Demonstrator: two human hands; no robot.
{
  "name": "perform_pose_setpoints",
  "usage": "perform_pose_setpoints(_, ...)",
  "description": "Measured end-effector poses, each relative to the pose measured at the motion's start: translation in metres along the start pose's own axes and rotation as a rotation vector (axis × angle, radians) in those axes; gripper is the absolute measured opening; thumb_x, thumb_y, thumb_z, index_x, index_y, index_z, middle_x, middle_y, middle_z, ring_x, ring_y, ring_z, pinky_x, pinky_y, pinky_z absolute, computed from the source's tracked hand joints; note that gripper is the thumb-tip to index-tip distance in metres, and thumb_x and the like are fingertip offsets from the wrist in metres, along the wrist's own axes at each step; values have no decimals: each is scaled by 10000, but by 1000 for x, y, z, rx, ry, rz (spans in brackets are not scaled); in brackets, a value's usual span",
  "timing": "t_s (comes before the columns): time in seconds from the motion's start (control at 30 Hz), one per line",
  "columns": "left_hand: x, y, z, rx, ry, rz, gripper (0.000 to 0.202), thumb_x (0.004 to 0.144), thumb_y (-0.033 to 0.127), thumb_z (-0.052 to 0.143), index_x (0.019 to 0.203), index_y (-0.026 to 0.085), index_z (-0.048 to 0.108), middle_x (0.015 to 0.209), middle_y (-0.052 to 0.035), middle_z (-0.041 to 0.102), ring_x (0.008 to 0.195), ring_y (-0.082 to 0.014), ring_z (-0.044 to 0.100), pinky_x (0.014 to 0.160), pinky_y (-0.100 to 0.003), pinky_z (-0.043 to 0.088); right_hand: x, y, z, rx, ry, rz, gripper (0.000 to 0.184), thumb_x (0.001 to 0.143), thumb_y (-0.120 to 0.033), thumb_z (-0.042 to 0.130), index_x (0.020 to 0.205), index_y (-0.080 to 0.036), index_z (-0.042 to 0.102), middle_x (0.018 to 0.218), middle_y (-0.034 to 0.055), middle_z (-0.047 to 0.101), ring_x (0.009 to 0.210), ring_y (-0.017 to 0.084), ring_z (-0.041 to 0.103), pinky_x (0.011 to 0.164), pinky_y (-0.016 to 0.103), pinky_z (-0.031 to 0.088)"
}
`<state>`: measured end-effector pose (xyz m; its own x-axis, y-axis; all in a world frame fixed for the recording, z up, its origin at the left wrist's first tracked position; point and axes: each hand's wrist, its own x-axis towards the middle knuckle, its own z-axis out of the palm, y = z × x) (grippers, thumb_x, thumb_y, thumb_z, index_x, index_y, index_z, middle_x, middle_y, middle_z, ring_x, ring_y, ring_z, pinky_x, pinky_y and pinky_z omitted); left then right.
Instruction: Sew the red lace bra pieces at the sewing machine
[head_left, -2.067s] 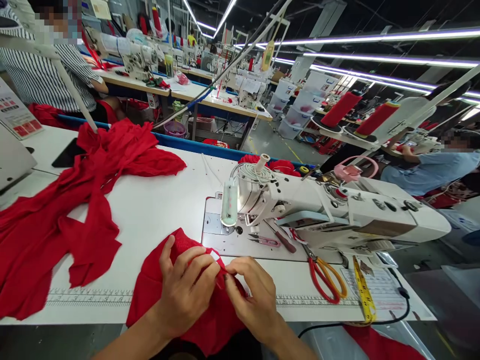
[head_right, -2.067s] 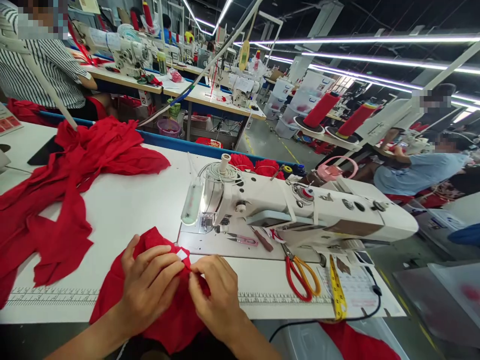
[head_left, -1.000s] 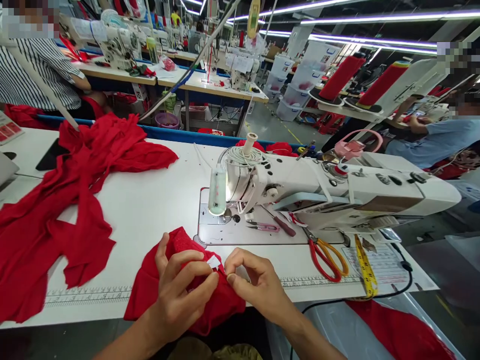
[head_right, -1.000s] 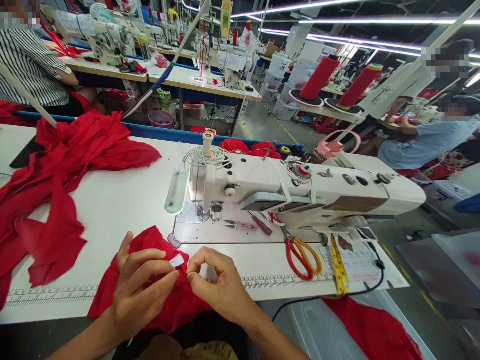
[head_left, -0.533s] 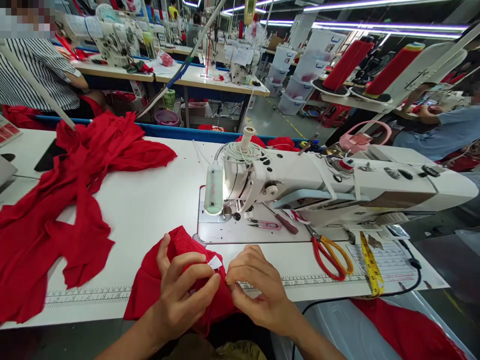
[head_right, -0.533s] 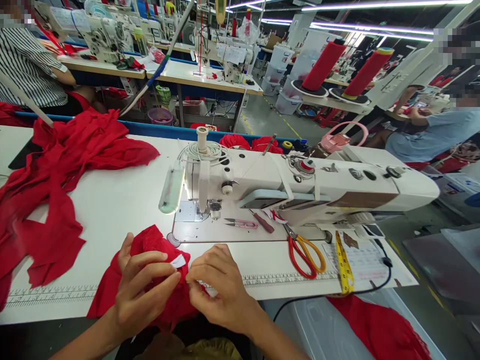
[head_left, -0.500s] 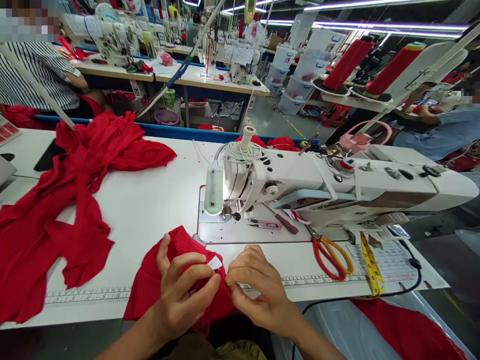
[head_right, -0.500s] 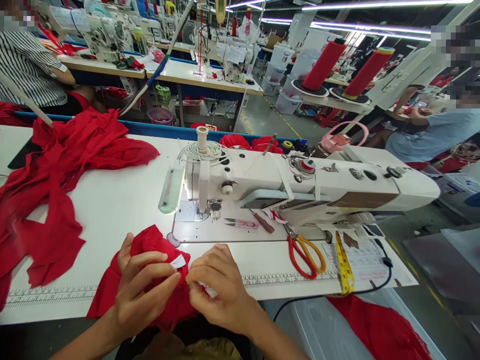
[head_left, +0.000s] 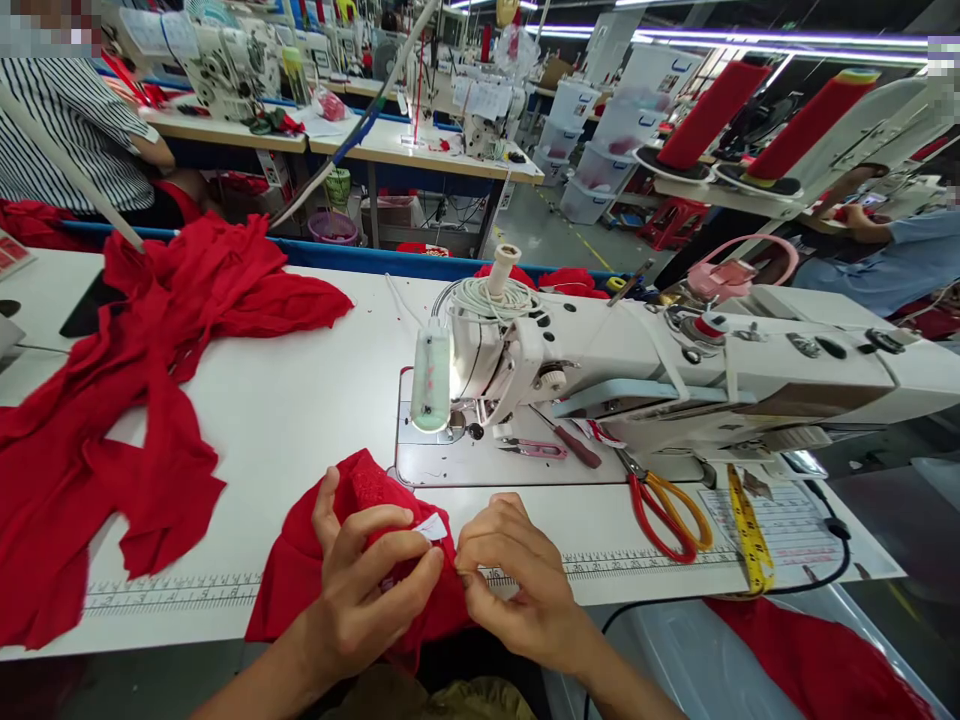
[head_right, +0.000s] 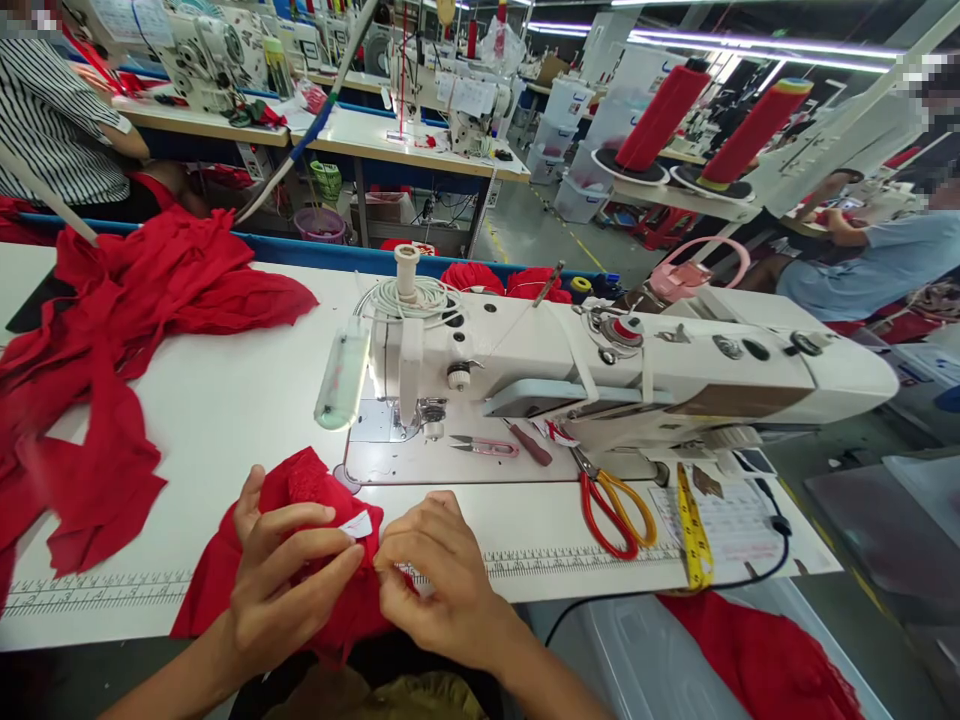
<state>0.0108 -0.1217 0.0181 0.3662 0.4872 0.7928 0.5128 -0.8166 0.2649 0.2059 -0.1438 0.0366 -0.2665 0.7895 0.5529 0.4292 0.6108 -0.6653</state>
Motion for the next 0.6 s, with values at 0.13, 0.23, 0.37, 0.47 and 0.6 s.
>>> perform_pose_setpoints(0.13, -2, -1, 0, -19, -11, -4, 239, 868, 30, 608, 893, 246, 706, 734, 35, 718, 912, -199, 653, 1210, -663, 143, -1, 0, -2, -113, -5, -65, 255, 819, -11, 527, 898, -253, 550, 783, -29, 667, 705, 149, 608, 775, 372, 443)
perform_pose_setpoints(0.23, -1, -1, 0, -50, -15, -23, 282, 865, -4, 598, 965, 236, 708, 732, 38, 712, 918, -187, 652, 1222, -618, 161, -1, 2, -3, -187, -9, -140, 268, 809, 1, 545, 909, -247, 564, 791, -26, 686, 703, 146, 618, 752, 360, 436)
perform_pose_setpoints(0.37, 4, 2, 2, -97, -15, -15, 313, 872, -8, 617, 1060, 224, 712, 715, 49, 690, 843, -158, 638, 1224, -606, 156, -3, 4, -3, -252, -10, -218, 280, 809, 14, 544, 950, -226, 579, 809, -13, 695, 710, 147, 612, 734, 355, 420)
perform_pose_setpoints(0.47, 11, 2, 2, -139, -15, -101, 274, 883, 18, 620, 979, 258, 710, 693, 62, 653, 850, -155, 628, 1210, -593, 198, -5, 1, -2, -168, 0, -134, 248, 856, -23, 542, 992, -229, 570, 849, 5, 676, 755, 158, 599, 751, 345, 448)
perform_pose_setpoints(0.6, 29, -4, -9, -231, -98, -276, 217, 866, 65, 619, 865, 266, 700, 801, 28, 634, 935, -181, 602, 1178, -542, 252, -2, -4, 2, 65, -64, 196, 279, 881, -190, 651, 1141, -238, 561, 980, 25, 651, 892, 177, 611, 792, 302, 500)
